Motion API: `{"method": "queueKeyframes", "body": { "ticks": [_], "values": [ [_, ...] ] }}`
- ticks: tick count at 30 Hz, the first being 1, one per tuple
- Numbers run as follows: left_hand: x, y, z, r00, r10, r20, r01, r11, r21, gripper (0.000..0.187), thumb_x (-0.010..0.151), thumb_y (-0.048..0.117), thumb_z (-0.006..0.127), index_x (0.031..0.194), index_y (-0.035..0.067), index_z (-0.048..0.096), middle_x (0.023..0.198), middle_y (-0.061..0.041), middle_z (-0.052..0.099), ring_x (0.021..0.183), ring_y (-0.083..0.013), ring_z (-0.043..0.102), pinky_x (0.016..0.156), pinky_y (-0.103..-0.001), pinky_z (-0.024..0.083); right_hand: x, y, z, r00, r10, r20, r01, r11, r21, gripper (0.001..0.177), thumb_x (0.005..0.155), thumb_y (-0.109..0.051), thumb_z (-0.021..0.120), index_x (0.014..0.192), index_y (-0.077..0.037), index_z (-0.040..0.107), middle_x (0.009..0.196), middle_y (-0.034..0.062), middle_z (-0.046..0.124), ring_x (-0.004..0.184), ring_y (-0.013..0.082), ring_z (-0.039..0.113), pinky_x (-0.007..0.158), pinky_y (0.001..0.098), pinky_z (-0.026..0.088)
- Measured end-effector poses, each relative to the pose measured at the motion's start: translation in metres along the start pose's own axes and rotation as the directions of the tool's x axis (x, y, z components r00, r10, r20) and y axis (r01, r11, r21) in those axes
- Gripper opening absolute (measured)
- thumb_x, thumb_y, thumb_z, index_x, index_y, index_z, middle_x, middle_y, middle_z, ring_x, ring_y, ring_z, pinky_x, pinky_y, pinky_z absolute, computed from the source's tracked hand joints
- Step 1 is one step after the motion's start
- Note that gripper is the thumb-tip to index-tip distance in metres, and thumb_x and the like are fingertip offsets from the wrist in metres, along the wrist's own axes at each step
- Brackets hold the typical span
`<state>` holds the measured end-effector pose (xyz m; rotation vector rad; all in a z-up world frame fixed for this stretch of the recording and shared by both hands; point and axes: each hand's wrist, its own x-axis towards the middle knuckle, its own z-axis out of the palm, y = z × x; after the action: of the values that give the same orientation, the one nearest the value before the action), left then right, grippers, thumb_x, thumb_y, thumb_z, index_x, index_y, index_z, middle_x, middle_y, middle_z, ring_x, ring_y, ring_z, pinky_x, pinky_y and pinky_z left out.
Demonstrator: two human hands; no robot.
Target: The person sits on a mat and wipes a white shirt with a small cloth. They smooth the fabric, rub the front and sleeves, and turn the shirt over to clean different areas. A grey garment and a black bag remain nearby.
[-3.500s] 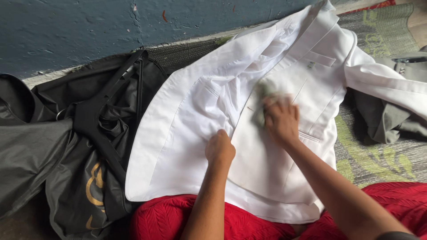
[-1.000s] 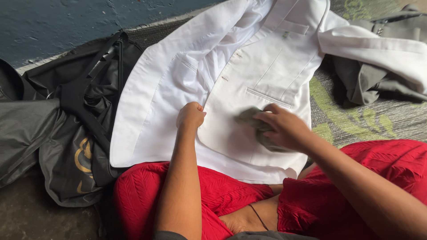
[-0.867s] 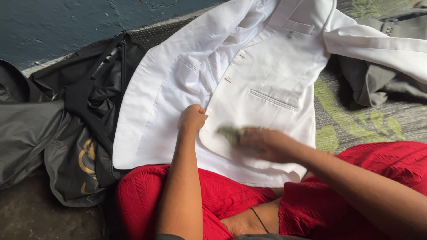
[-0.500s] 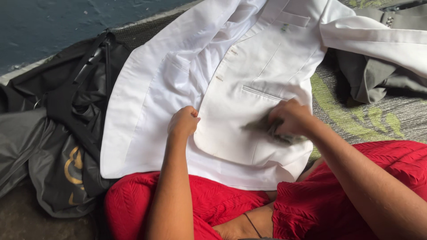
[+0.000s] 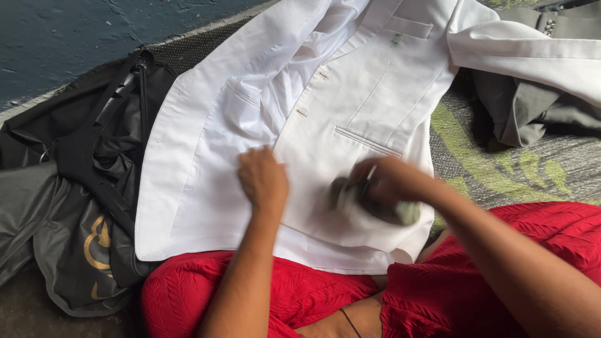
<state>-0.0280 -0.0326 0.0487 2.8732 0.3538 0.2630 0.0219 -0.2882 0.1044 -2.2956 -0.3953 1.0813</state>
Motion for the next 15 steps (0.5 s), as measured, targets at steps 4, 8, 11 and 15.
{"method": "queueKeyframes", "body": {
  "ticks": [4,8,11,15],
  "values": [
    [-0.035,0.051,0.007,0.916,0.389,0.097,-0.35,0.894,-0.279,0.016,0.086,0.01,0.073,0.101,0.007,0.068,0.104,-0.012,0.064,0.103,-0.0346,0.059,0.084,-0.046,0.051,-0.002,0.044,-0.057,0.652,-0.271,-0.708,-0.026,0.925,-0.378,0.041,0.076,-0.008,0.067,0.116,-0.014,0.076,0.112,0.0161,0.071,0.104,0.0363,0.069,0.092,0.0455,0.056],
    [-0.05,0.063,0.006,0.758,0.465,0.457,-0.29,0.868,-0.402,0.032,0.074,0.024,0.087,0.096,0.013,0.067,0.105,-0.009,0.062,0.106,-0.0329,0.059,0.089,-0.046,0.05,0.017,0.052,-0.051,0.854,0.078,-0.515,-0.301,0.88,-0.367,0.044,0.076,-0.028,0.074,0.118,-0.016,0.073,0.105,0.02,0.065,0.094,0.0399,0.069,0.084,0.05,0.057],
    [-0.052,0.061,0.002,0.689,0.499,0.525,-0.311,0.858,-0.408,0.043,0.066,0.03,0.092,0.097,0.015,0.067,0.106,-0.009,0.061,0.108,-0.0325,0.059,0.092,-0.046,0.049,0.02,0.024,-0.009,0.921,-0.057,-0.385,-0.198,0.783,-0.589,0.032,0.081,-0.032,0.072,0.109,-0.017,0.075,0.11,0.0143,0.069,0.099,0.0403,0.069,0.087,0.0519,0.056],
    [-0.058,0.062,0.003,0.602,0.487,0.633,-0.308,0.873,-0.378,0.044,0.069,0.036,0.092,0.096,0.015,0.065,0.107,-0.008,0.061,0.111,-0.031,0.059,0.096,-0.046,0.049,0.012,0.007,0.031,0.976,-0.169,-0.137,0.039,0.757,-0.652,0.035,0.071,-0.019,0.069,0.104,-0.026,0.078,0.11,0.0075,0.07,0.108,0.0327,0.067,0.09,0.054,0.051]
  ]
}}
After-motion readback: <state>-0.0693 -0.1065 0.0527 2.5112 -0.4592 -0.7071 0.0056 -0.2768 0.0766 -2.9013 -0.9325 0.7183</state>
